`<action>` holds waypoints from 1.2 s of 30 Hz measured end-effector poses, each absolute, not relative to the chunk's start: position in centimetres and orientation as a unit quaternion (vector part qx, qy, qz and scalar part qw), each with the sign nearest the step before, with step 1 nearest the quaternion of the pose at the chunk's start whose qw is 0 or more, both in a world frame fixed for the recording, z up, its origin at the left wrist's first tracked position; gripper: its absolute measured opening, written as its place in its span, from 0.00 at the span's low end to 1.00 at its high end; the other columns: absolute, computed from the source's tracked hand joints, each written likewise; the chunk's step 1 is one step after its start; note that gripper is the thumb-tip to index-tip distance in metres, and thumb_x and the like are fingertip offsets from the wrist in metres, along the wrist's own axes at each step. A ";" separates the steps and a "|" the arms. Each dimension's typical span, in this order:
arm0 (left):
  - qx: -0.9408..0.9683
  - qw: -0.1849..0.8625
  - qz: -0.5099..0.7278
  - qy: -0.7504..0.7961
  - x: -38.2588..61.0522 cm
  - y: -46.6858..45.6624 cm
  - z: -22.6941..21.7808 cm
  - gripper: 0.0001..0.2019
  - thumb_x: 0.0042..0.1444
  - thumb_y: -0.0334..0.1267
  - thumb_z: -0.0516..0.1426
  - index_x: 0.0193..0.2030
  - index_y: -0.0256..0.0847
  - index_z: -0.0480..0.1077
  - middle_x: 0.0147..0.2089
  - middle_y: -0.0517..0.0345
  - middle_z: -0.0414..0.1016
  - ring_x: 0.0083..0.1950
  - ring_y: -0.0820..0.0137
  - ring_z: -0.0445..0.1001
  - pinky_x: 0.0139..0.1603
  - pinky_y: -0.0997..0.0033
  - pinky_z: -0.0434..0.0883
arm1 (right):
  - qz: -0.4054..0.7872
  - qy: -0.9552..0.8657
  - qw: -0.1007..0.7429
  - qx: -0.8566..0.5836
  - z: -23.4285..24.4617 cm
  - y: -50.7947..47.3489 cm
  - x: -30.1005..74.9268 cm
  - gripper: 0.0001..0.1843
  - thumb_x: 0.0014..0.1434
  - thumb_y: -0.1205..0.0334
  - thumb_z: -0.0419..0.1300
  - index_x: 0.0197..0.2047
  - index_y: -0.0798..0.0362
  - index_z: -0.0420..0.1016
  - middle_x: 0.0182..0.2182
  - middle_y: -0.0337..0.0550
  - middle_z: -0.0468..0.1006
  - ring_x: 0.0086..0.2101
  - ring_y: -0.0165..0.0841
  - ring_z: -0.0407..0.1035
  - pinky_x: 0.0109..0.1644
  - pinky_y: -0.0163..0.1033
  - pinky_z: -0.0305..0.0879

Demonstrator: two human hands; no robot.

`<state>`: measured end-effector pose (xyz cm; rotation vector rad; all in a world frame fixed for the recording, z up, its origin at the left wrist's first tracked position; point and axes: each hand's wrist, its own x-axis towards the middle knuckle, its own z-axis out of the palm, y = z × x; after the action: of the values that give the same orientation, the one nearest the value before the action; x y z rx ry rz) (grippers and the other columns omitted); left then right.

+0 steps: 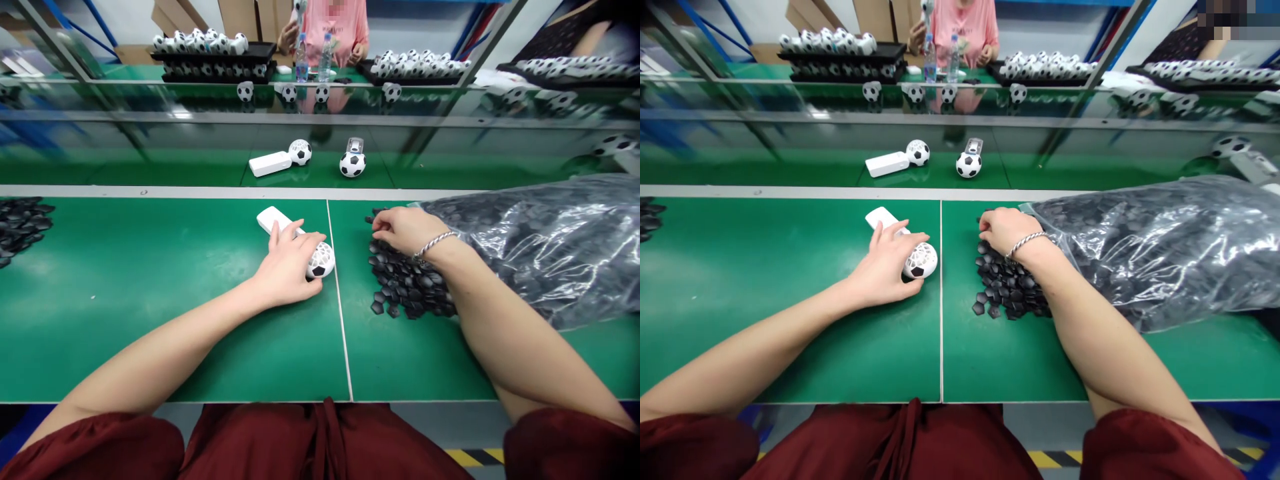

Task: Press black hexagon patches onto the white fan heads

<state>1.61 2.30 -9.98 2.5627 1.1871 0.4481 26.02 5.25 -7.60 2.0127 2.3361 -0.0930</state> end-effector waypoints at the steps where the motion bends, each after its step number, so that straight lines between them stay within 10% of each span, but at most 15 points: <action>1: 0.884 0.136 0.158 0.418 1.7 2.2 -10.2 0.31 0.45 0.42 0.58 0.57 0.39 0.57 0.58 0.49 0.62 0.65 0.49 0.43 0.61 0.36 0.35 | -0.032 0.754 0.031 0.656 -7.5 5.2 26.0 0.07 0.52 0.61 0.55 0.33 0.49 0.74 0.33 0.40 0.77 0.33 0.35 0.69 0.33 0.37 0.60; 12: 0.886 0.163 0.176 0.398 1.7 2.0 -10.6 0.28 0.44 0.35 0.56 0.54 0.44 0.58 0.59 0.53 0.60 0.65 0.52 0.43 0.62 0.37 0.36 | -0.041 0.731 0.119 0.671 -7.5 5.1 25.7 0.12 0.54 0.59 0.56 0.42 0.49 0.75 0.39 0.46 0.77 0.40 0.40 0.70 0.38 0.41 0.64; 36: 0.893 0.285 0.215 0.273 0.5 3.9 -11.4 0.29 0.43 0.34 0.58 0.55 0.41 0.57 0.64 0.48 0.50 0.68 0.59 0.40 0.64 0.50 0.49 | -0.064 0.790 0.026 0.609 -7.7 5.1 25.3 0.15 0.56 0.68 0.51 0.45 0.55 0.73 0.43 0.49 0.74 0.42 0.36 0.69 0.48 0.38 0.61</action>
<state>0.53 3.87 -11.39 2.3899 0.7314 0.5739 25.31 5.14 -7.66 1.8829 2.4410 -0.1963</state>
